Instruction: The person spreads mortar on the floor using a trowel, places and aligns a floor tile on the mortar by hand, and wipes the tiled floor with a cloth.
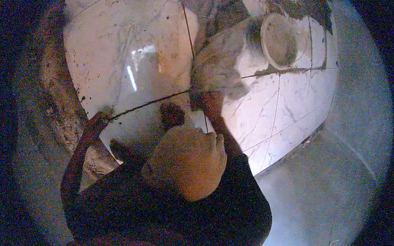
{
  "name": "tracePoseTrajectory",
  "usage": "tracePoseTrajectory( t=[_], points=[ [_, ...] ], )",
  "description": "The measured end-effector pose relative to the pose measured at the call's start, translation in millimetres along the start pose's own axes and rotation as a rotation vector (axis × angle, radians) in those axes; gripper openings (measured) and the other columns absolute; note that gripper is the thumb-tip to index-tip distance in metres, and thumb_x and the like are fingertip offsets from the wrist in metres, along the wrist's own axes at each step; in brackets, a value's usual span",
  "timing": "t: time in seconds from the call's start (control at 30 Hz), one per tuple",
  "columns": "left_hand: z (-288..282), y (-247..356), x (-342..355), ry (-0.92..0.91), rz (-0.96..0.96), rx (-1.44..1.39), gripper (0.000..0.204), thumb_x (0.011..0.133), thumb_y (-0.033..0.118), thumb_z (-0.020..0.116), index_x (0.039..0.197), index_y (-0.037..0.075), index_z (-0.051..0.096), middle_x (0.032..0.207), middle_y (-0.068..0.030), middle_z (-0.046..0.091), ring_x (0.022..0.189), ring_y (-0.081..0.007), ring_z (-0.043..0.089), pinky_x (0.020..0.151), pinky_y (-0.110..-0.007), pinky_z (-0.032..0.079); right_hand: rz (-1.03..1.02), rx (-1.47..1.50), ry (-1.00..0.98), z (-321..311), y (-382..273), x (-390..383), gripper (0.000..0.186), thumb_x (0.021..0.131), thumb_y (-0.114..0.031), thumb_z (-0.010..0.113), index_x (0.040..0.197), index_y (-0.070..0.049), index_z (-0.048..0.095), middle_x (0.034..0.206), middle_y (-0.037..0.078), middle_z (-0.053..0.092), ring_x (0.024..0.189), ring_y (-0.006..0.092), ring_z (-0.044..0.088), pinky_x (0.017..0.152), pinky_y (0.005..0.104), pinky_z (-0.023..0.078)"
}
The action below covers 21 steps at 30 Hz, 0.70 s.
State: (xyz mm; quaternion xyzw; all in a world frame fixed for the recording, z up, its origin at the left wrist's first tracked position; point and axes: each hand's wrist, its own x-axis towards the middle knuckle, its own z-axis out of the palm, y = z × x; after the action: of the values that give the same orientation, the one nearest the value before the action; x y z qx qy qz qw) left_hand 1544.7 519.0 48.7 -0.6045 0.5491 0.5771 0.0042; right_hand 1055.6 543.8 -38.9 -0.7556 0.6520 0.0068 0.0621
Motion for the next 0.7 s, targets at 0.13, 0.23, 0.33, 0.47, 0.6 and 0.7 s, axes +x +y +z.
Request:
tracePoseTrajectory(
  t=[0.13, 0.23, 0.33, 0.47, 0.6, 0.7],
  points=[
    [-21, 62, 21, -0.118, -0.040, 0.030, 0.030, 0.082, 0.028, 0.050, 0.100, 0.004, 0.050, 0.092, -0.0126, 0.055, 0.083, -0.0183, 0.051, 0.075, -0.031, 0.041, 0.077, -0.003, 0.076, 10, 113, -12, 0.041, 0.065, -0.026, 0.059, 0.099, -0.004, 0.051, 0.100, 0.020, 0.050, 0.094, 0.0381, 0.045, 0.082, 0.0451, 0.036],
    [-24, 44, 20, 0.018, 0.128, -0.065, 0.030, 0.082, 0.027, 0.050, 0.100, 0.003, 0.050, 0.091, -0.0133, 0.056, 0.084, -0.0190, 0.052, 0.075, -0.031, 0.041, 0.107, -0.079, 0.197, -3, 164, 0, 0.040, 0.066, -0.025, 0.056, 0.097, -0.001, 0.050, 0.097, 0.021, 0.049, 0.093, 0.0378, 0.045, 0.084, 0.0435, 0.035],
    [-20, 22, 16, 0.096, 0.125, -0.070, 0.029, 0.083, 0.027, 0.049, 0.100, 0.003, 0.050, 0.091, -0.0123, 0.056, 0.084, -0.0188, 0.052, 0.075, -0.031, 0.041, 0.089, -0.018, 0.130, -4, 117, 11, 0.032, 0.067, -0.020, 0.055, 0.093, -0.002, 0.052, 0.094, 0.021, 0.049, 0.087, 0.0376, 0.046, 0.080, 0.0420, 0.036],
    [-14, -5, 13, 0.010, 0.123, 0.094, 0.028, 0.083, 0.027, 0.049, 0.100, 0.004, 0.050, 0.092, -0.0121, 0.055, 0.086, -0.0188, 0.052, 0.076, -0.032, 0.041, -0.183, 0.088, 0.123, -27, -32, 19, 0.033, 0.065, -0.018, 0.058, 0.096, -0.006, 0.053, 0.091, 0.022, 0.048, 0.082, 0.0397, 0.045, 0.071, 0.0488, 0.035],
    [-14, 18, 16, -0.048, 0.056, -0.011, 0.029, 0.083, 0.027, 0.050, 0.100, 0.003, 0.050, 0.092, -0.0122, 0.055, 0.087, -0.0192, 0.052, 0.078, -0.032, 0.041, -0.091, -0.159, -0.022, -6, 45, 5, 0.045, 0.065, -0.018, 0.059, 0.107, -0.007, 0.048, 0.097, 0.022, 0.047, 0.092, 0.0406, 0.042, 0.076, 0.0505, 0.034],
    [-21, 26, 28, -0.018, 0.110, -0.037, 0.030, 0.083, 0.027, 0.050, 0.101, 0.003, 0.050, 0.093, -0.0123, 0.055, 0.089, -0.0199, 0.052, 0.079, -0.033, 0.040, 0.093, -0.118, 0.250, 7, 183, -20, 0.033, 0.070, -0.017, 0.054, 0.101, -0.005, 0.049, 0.092, 0.019, 0.051, 0.086, 0.0354, 0.047, 0.073, 0.0425, 0.039]
  ],
)
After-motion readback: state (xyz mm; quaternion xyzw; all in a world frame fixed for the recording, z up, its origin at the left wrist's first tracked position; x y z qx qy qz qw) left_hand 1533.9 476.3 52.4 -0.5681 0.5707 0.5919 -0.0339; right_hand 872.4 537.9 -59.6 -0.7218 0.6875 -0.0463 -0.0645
